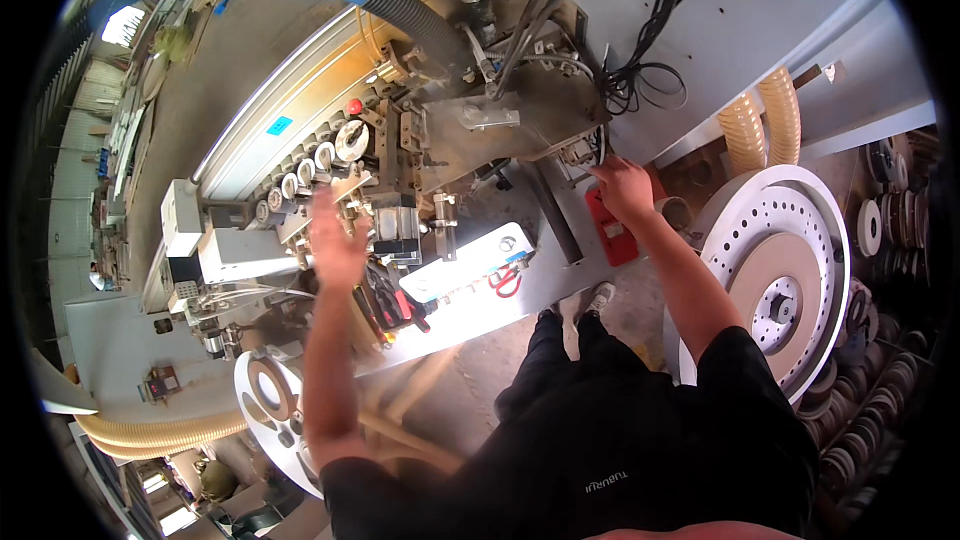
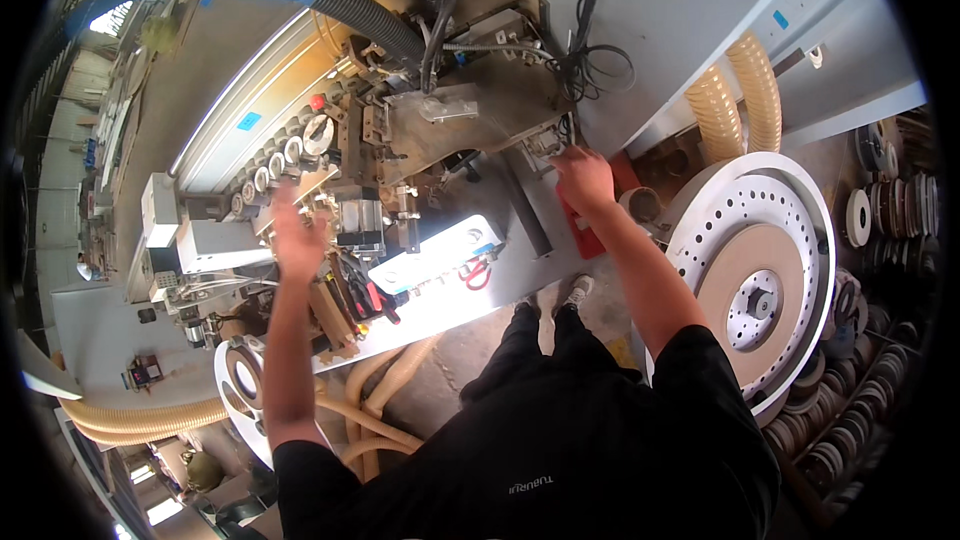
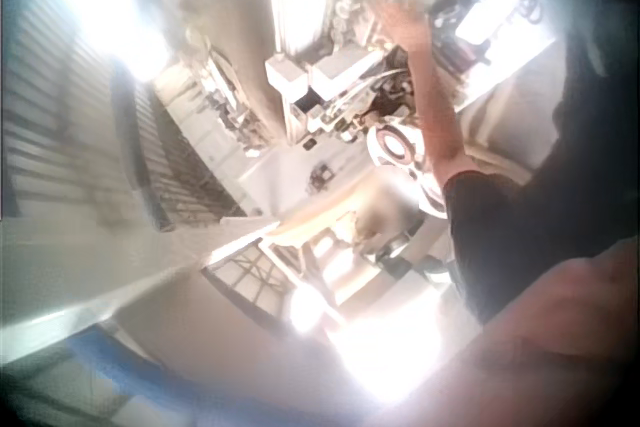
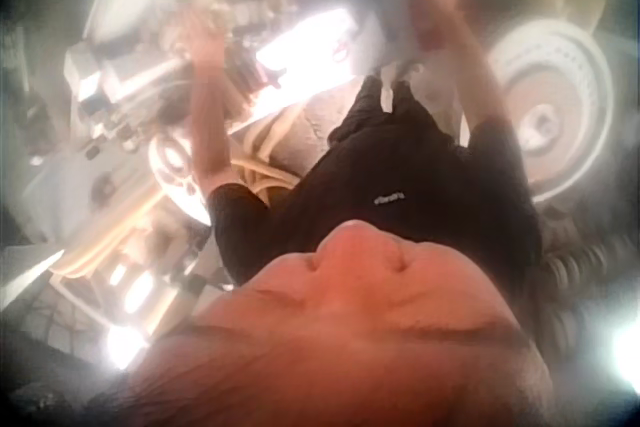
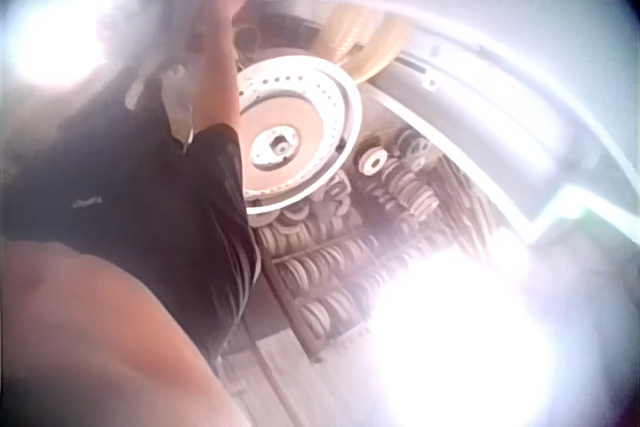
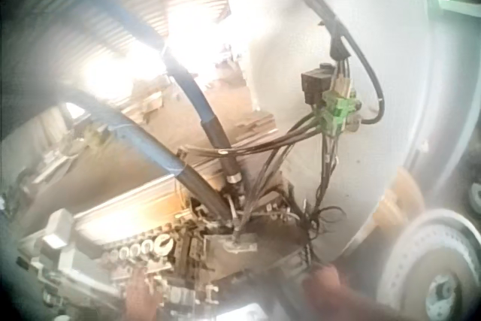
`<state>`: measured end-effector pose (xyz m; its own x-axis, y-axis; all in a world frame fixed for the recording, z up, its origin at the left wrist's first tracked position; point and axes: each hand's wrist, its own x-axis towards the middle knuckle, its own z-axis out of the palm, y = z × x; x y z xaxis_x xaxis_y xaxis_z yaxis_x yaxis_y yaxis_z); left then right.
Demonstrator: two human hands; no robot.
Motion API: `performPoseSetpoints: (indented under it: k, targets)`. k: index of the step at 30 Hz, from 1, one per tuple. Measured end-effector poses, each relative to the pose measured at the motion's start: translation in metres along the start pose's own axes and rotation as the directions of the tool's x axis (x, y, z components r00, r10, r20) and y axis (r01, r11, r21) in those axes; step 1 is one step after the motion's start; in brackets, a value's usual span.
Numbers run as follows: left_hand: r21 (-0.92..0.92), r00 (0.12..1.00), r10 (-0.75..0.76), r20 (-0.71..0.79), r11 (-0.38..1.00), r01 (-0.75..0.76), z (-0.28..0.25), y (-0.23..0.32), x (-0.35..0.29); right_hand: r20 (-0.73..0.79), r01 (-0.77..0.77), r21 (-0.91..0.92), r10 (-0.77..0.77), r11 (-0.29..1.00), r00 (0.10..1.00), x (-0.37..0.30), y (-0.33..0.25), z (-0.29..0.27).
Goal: The person places long wooden planks onto a conveyor belt and guides them through a processing machine. Later, the person uses a pair of red-handled shears to cut yellow tape from a circular wooden disc.
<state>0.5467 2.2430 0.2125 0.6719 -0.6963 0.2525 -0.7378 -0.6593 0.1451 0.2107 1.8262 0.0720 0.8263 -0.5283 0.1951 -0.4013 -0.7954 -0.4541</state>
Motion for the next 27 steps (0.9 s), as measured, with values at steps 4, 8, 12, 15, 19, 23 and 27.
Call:
performPoseSetpoints:
  k: [4, 8, 12, 15, 19, 23, 27]
  targets:
    - [-0.003, 1.0, -0.004, 0.025, 1.0, 0.004, 0.099, 0.019, -0.008, 0.045, -0.01, -0.079, 0.014, 0.997, 0.999, 0.036, -0.007, 0.019]
    - [-0.041, 0.998, -0.029, -0.049, 0.999, 0.027, 0.104, 0.027, -0.006, 0.035, -0.009, -0.162, 0.015, 0.987, 0.999, 0.069, -0.004, 0.04]
    - [-0.089, 0.998, -0.052, -0.048, 0.995, 0.047, 0.103, 0.022, -0.007, -0.002, -0.019, -0.123, 0.019, 0.992, 1.0, 0.103, -0.016, 0.059]
    - [-0.091, 0.996, -0.087, -0.033, 0.992, 0.084, 0.098, 0.024, -0.006, 0.042, -0.058, -0.138, 0.064, 0.989, 0.997, 0.134, -0.033, 0.077]
    - [-0.113, 0.995, -0.08, -0.06, 0.991, 0.073, 0.101, 0.022, -0.004, 0.044, -0.165, 0.041, 0.163, 0.985, 0.986, 0.168, -0.036, 0.111]
    - [-0.16, 0.994, -0.084, -0.074, 0.985, 0.072, 0.102, 0.018, -0.005, 0.084, -0.221, 0.084, 0.214, 0.972, 0.973, 0.151, -0.014, 0.101]
    - [-0.184, 0.993, -0.087, -0.085, 0.98, 0.071, 0.098, 0.014, -0.006, 0.105, -0.12, 0.019, 0.118, 0.993, 0.988, 0.111, -0.012, 0.057]
